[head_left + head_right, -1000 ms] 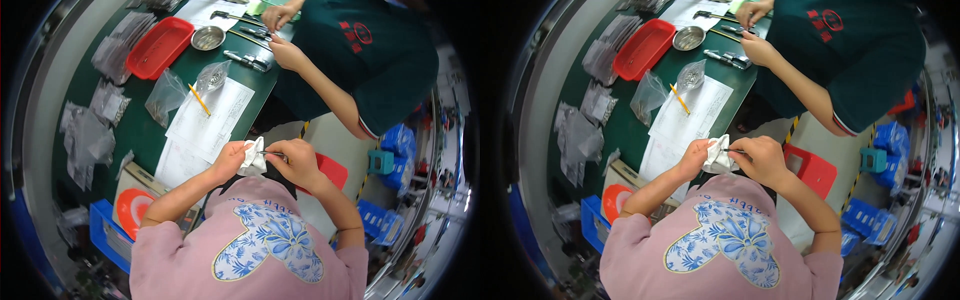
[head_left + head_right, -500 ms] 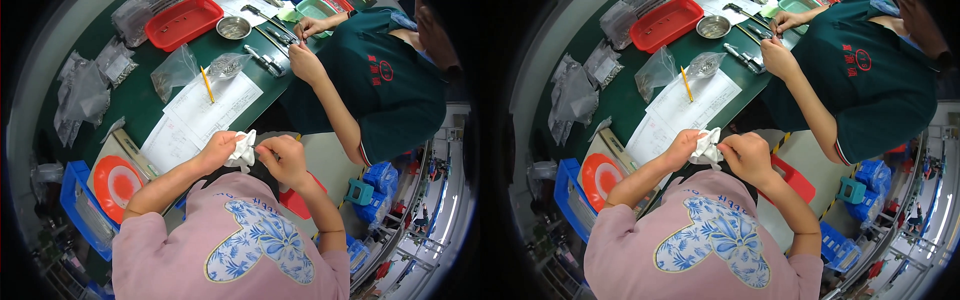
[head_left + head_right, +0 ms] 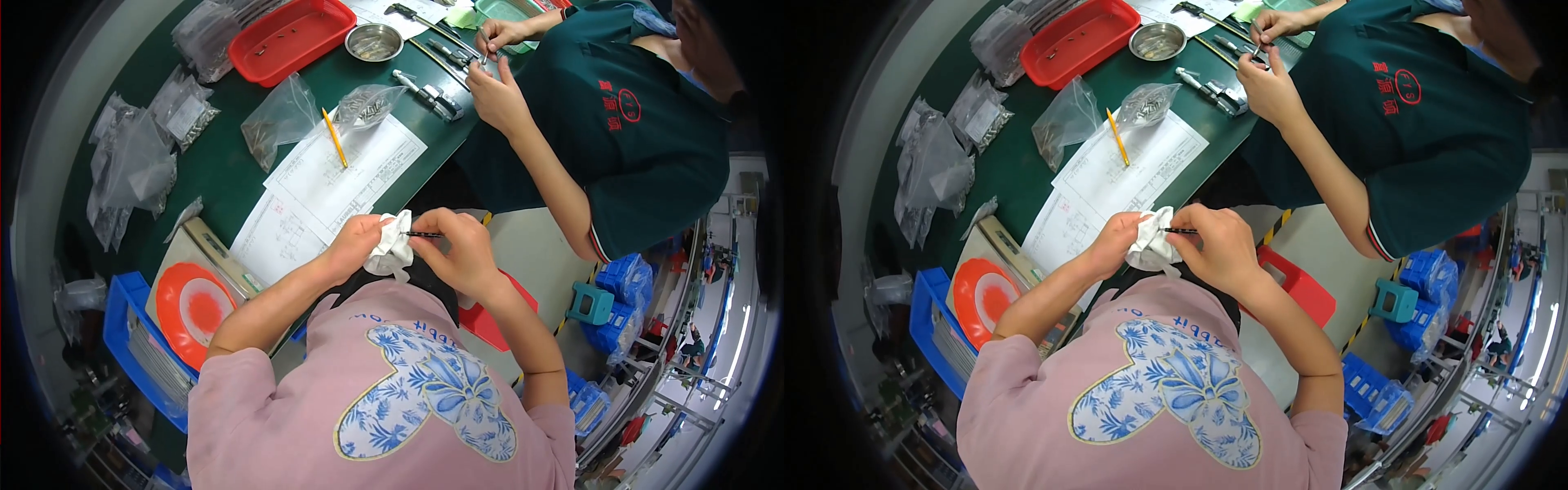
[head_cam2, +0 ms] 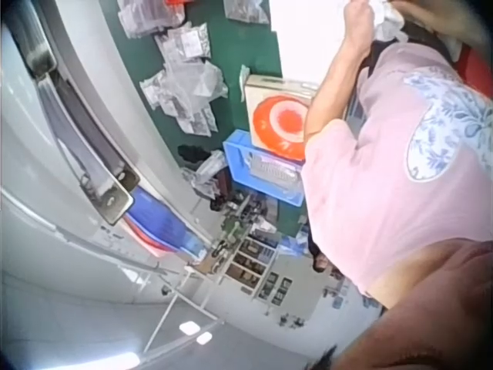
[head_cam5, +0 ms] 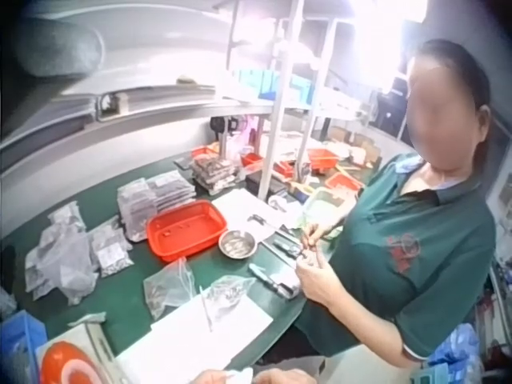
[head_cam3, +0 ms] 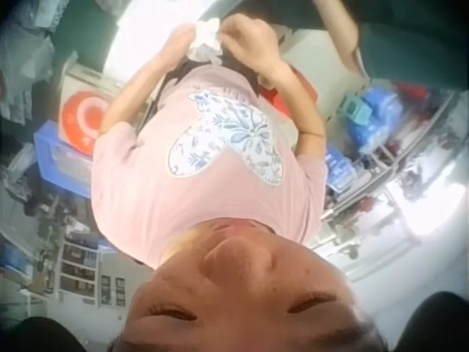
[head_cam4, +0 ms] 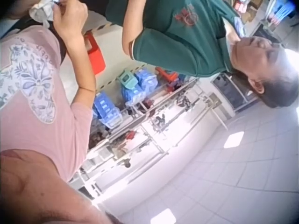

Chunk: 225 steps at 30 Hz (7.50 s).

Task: The recorder uses a digital caliper to measure dimensions of small metal components at a factory workbench.

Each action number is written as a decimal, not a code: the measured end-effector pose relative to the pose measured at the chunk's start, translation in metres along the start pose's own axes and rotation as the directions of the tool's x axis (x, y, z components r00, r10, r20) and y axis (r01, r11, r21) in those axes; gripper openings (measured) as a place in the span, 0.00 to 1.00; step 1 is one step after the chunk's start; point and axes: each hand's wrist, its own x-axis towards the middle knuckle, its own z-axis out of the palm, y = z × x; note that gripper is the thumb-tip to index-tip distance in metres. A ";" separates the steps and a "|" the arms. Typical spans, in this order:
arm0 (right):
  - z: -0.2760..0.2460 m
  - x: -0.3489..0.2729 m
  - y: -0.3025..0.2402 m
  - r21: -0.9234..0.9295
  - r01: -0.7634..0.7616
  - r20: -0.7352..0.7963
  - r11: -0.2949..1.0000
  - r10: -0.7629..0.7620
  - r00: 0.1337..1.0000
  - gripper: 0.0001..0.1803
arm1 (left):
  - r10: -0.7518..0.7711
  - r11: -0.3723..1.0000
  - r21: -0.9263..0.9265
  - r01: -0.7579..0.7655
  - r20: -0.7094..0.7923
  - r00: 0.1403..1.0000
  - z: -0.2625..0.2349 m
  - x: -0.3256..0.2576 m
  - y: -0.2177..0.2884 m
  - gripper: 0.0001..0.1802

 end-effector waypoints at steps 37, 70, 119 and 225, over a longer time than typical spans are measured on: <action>0.010 -0.004 0.011 -0.029 0.013 0.093 0.999 -0.010 0.996 0.08 | -0.082 0.995 -0.056 0.081 -0.031 0.996 -0.012 0.002 -0.017 0.13; 0.063 -0.001 0.020 0.268 -0.148 0.024 0.952 0.147 0.989 0.07 | -0.310 0.690 -0.655 -0.308 -0.651 0.693 -0.107 -0.033 -0.050 0.23; 0.065 0.215 0.110 0.387 -0.133 -0.261 0.912 0.247 0.933 0.07 | 0.159 0.776 -0.350 -0.525 -0.697 0.699 -0.056 -0.066 -0.070 0.09; -0.185 -0.273 -0.068 -0.540 -0.490 -0.683 0.684 -0.016 0.730 0.22 | 0.048 0.987 0.108 -0.119 0.506 0.861 0.259 -0.050 -0.029 0.08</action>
